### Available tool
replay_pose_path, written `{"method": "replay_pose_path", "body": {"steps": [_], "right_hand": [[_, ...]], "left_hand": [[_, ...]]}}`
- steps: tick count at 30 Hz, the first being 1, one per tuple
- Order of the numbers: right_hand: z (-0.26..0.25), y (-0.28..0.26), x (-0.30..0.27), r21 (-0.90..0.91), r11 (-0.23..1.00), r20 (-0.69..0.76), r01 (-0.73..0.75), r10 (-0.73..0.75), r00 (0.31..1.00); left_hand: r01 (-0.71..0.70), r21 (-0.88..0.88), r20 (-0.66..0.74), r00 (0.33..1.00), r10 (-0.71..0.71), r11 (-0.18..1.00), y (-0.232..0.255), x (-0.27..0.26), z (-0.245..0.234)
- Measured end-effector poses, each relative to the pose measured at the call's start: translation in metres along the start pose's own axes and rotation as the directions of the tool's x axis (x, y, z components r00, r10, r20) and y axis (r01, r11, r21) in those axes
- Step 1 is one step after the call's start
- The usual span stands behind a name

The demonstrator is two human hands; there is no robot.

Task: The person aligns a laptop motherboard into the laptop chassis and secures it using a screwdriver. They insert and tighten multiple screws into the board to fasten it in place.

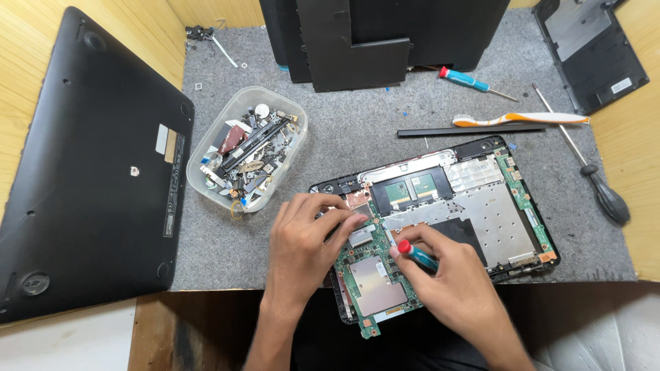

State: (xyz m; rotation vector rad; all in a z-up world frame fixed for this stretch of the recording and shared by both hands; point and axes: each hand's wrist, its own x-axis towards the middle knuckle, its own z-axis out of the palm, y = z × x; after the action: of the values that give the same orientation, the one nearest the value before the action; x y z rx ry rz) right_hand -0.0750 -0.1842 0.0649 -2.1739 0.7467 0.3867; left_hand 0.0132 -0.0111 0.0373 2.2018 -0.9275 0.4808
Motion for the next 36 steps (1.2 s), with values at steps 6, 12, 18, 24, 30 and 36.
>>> {"method": "replay_pose_path", "body": {"steps": [6,12,18,24,30,36], "right_hand": [[0.008,0.007,0.0,-0.397,0.918,-0.055,0.013,-0.038,0.998],[0.022,0.007,0.003,-0.27,0.962,-0.204,0.049,-0.107,0.973],[0.024,0.006,0.001,-0.37,0.927,-0.166,0.068,-0.138,0.976],[0.003,0.019,-0.012,-0.374,0.875,-0.105,0.306,-0.368,0.924],[0.012,0.066,-0.003,-0.385,0.739,-0.01,0.553,-0.602,0.798],[0.017,0.055,-0.013,-0.376,0.754,-0.179,0.538,-0.629,0.756]], "left_hand": [[0.003,0.014,-0.024,1.0,-0.003,1.0,0.002,0.003,0.003],[0.049,-0.025,0.008,0.999,-0.049,0.998,0.003,0.002,0.005],[0.086,-0.073,0.057,0.995,-0.082,0.994,-0.001,-0.003,0.001],[0.215,-0.107,0.16,0.967,-0.197,0.971,-0.007,-0.013,-0.009],[0.332,0.044,0.133,0.933,-0.335,0.942,-0.012,-0.03,-0.001],[0.424,0.06,0.13,0.894,-0.428,0.904,-0.009,-0.029,0.003]]}}
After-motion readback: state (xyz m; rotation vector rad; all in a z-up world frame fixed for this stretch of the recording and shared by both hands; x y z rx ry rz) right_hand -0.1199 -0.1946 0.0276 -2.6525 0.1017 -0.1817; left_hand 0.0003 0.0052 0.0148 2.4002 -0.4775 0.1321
